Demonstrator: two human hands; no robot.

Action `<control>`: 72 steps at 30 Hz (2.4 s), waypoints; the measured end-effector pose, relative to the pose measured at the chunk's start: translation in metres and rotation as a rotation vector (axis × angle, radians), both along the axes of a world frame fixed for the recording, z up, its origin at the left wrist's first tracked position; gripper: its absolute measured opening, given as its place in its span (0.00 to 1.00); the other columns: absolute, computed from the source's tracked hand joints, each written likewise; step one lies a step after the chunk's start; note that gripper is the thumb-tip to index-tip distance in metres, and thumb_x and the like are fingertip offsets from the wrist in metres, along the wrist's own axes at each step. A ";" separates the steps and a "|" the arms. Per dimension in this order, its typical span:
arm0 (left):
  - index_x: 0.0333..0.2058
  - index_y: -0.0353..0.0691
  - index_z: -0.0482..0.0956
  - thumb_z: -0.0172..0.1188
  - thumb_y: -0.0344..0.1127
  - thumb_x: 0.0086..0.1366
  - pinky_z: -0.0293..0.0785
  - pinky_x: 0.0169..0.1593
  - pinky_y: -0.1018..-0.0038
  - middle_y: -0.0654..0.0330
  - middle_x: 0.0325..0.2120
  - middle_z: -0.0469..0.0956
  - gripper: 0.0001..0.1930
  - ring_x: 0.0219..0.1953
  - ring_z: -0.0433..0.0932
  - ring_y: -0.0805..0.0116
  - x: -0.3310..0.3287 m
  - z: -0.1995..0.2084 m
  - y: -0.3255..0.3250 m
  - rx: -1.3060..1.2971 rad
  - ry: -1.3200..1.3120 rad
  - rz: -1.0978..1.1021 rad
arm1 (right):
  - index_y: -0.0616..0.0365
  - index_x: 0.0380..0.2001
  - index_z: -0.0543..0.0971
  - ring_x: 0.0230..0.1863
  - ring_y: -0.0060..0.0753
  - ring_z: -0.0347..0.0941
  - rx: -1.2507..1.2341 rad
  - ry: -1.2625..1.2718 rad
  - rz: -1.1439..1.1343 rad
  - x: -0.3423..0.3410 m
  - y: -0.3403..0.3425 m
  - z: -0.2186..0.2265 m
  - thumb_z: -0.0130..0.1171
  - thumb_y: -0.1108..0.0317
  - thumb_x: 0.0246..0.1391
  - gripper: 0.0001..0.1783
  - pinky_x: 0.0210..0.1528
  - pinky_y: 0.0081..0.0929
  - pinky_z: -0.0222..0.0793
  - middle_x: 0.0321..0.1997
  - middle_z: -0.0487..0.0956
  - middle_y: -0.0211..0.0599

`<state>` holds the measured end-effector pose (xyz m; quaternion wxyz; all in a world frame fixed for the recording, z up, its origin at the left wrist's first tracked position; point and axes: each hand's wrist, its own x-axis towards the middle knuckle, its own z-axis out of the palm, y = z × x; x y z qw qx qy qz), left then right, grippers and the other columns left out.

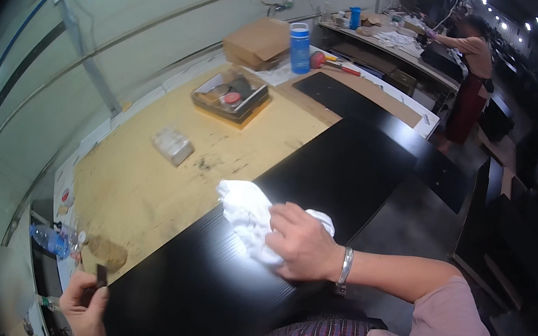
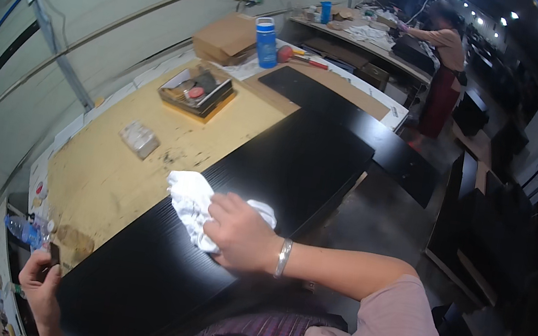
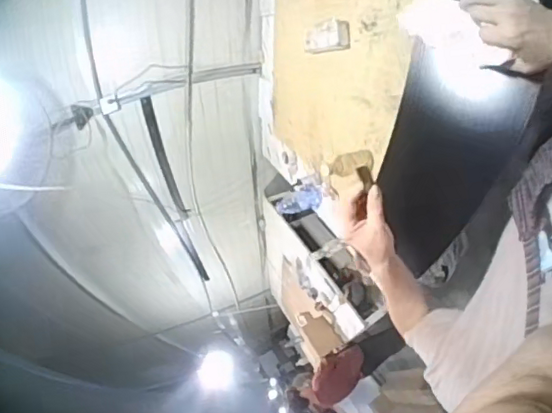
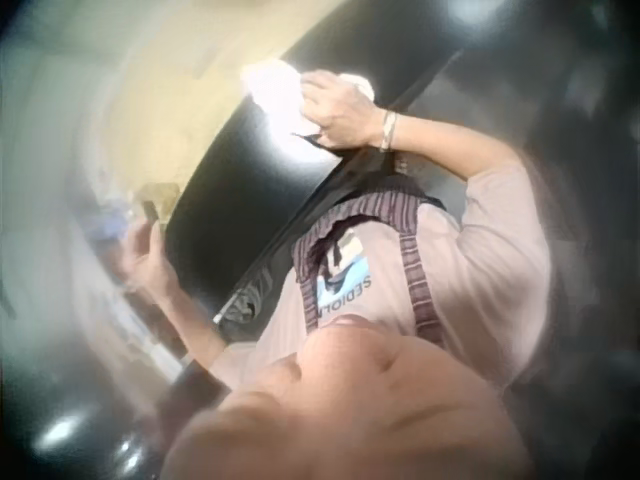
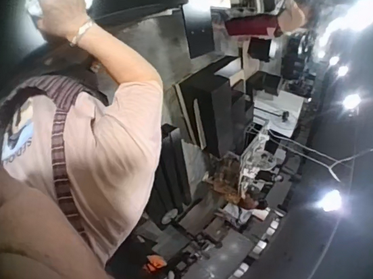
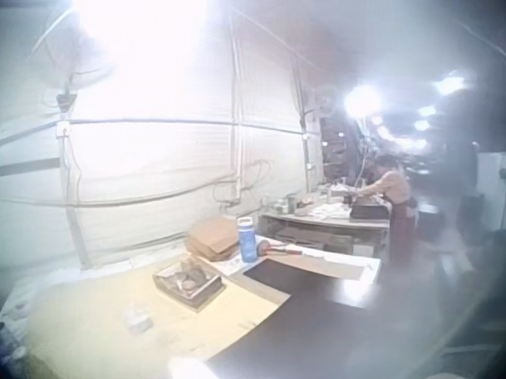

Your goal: The person wipes a black wood panel with a white cloth, repeatedly applying liquid from a bottle and using a small rectangular block to rub the surface. The person flips the panel to clean both sides and continues wiping until the clip ends.

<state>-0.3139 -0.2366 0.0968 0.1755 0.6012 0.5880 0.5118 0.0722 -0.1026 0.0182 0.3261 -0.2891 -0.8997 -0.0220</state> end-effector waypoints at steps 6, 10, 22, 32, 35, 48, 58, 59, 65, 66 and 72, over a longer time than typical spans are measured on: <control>0.35 0.31 0.81 0.66 0.17 0.55 0.63 0.34 0.81 0.66 0.27 0.73 0.08 0.29 0.68 0.79 0.240 0.017 0.149 -0.140 -0.061 -0.279 | 0.56 0.40 0.83 0.57 0.50 0.77 0.033 -0.009 0.000 0.107 0.055 -0.027 0.64 0.61 0.53 0.14 0.57 0.45 0.73 0.53 0.81 0.45; 0.38 0.31 0.83 0.68 0.22 0.59 0.72 0.36 0.77 0.63 0.27 0.75 0.08 0.31 0.74 0.75 0.379 -0.020 0.247 -0.155 0.210 -0.588 | 0.62 0.48 0.81 0.61 0.61 0.73 -0.149 0.011 0.152 0.097 0.046 -0.043 0.52 0.65 0.56 0.19 0.65 0.59 0.64 0.57 0.78 0.55; 0.29 0.35 0.83 0.69 0.20 0.50 0.74 0.28 0.64 0.52 0.22 0.75 0.07 0.24 0.77 0.53 0.521 -0.082 0.304 0.226 0.658 -0.785 | 0.66 0.41 0.84 0.55 0.51 0.75 -0.261 0.358 0.206 0.086 0.044 -0.070 0.53 0.62 0.52 0.21 0.62 0.57 0.64 0.46 0.82 0.50; 0.31 0.33 0.83 0.69 0.22 0.51 0.73 0.25 0.65 0.55 0.20 0.73 0.07 0.22 0.75 0.56 0.539 -0.068 0.273 0.170 0.665 -1.042 | 0.62 0.43 0.82 0.58 0.49 0.73 -0.663 0.709 0.294 0.070 0.036 -0.071 0.53 0.63 0.58 0.17 0.65 0.50 0.62 0.49 0.80 0.50; 0.31 0.32 0.83 0.67 0.21 0.53 0.73 0.25 0.65 0.52 0.22 0.75 0.06 0.23 0.76 0.55 0.522 -0.077 0.320 0.202 0.654 -0.811 | 0.63 0.51 0.78 0.57 0.46 0.74 -0.278 0.069 0.358 0.090 0.048 -0.058 0.49 0.64 0.65 0.18 0.65 0.41 0.63 0.49 0.80 0.49; 0.30 0.33 0.83 0.68 0.21 0.51 0.72 0.24 0.64 0.53 0.21 0.75 0.06 0.21 0.76 0.56 0.543 -0.069 0.273 0.087 0.589 -0.968 | 0.68 0.55 0.74 0.61 0.51 0.72 -0.867 0.723 0.393 0.059 0.035 -0.082 0.45 0.65 0.66 0.21 0.67 0.41 0.63 0.57 0.77 0.58; 0.35 0.35 0.86 0.71 0.22 0.50 0.70 0.27 0.67 0.57 0.22 0.74 0.11 0.23 0.75 0.60 0.526 -0.043 0.263 -0.052 0.507 -0.939 | 0.67 0.70 0.60 0.71 0.42 0.61 -0.527 0.425 -0.027 0.002 0.022 -0.126 0.37 0.57 0.75 0.30 0.75 0.43 0.52 0.68 0.67 0.52; 0.35 0.35 0.87 0.72 0.22 0.50 0.69 0.27 0.68 0.58 0.22 0.74 0.11 0.23 0.75 0.62 0.511 -0.031 0.262 -0.055 0.481 -0.866 | 0.66 0.69 0.62 0.70 0.40 0.62 -0.488 0.409 -0.054 0.000 0.018 -0.128 0.37 0.59 0.75 0.27 0.74 0.42 0.54 0.67 0.68 0.50; 0.36 0.33 0.85 0.66 0.18 0.52 0.67 0.28 0.74 0.59 0.23 0.75 0.10 0.24 0.74 0.67 0.393 0.007 0.190 -0.035 0.327 -0.339 | 0.63 0.40 0.82 0.51 0.48 0.77 -0.531 -0.006 0.455 0.103 0.059 -0.043 0.54 0.65 0.57 0.14 0.57 0.54 0.69 0.46 0.80 0.53; 0.35 0.32 0.84 0.66 0.18 0.54 0.66 0.28 0.75 0.59 0.23 0.75 0.09 0.24 0.73 0.68 0.377 0.006 0.171 -0.026 0.272 -0.212 | 0.63 0.46 0.80 0.58 0.52 0.73 -0.306 -0.204 0.374 0.107 0.060 -0.028 0.54 0.62 0.57 0.19 0.61 0.61 0.65 0.50 0.78 0.52; 0.36 0.30 0.81 0.64 0.22 0.64 0.63 0.30 0.83 0.66 0.26 0.73 0.03 0.26 0.70 0.81 0.295 -0.003 0.020 0.125 -0.046 0.586 | 0.56 0.55 0.80 0.67 0.64 0.67 -0.199 -0.136 0.390 0.117 0.058 -0.021 0.65 0.68 0.38 0.33 0.68 0.64 0.56 0.62 0.76 0.54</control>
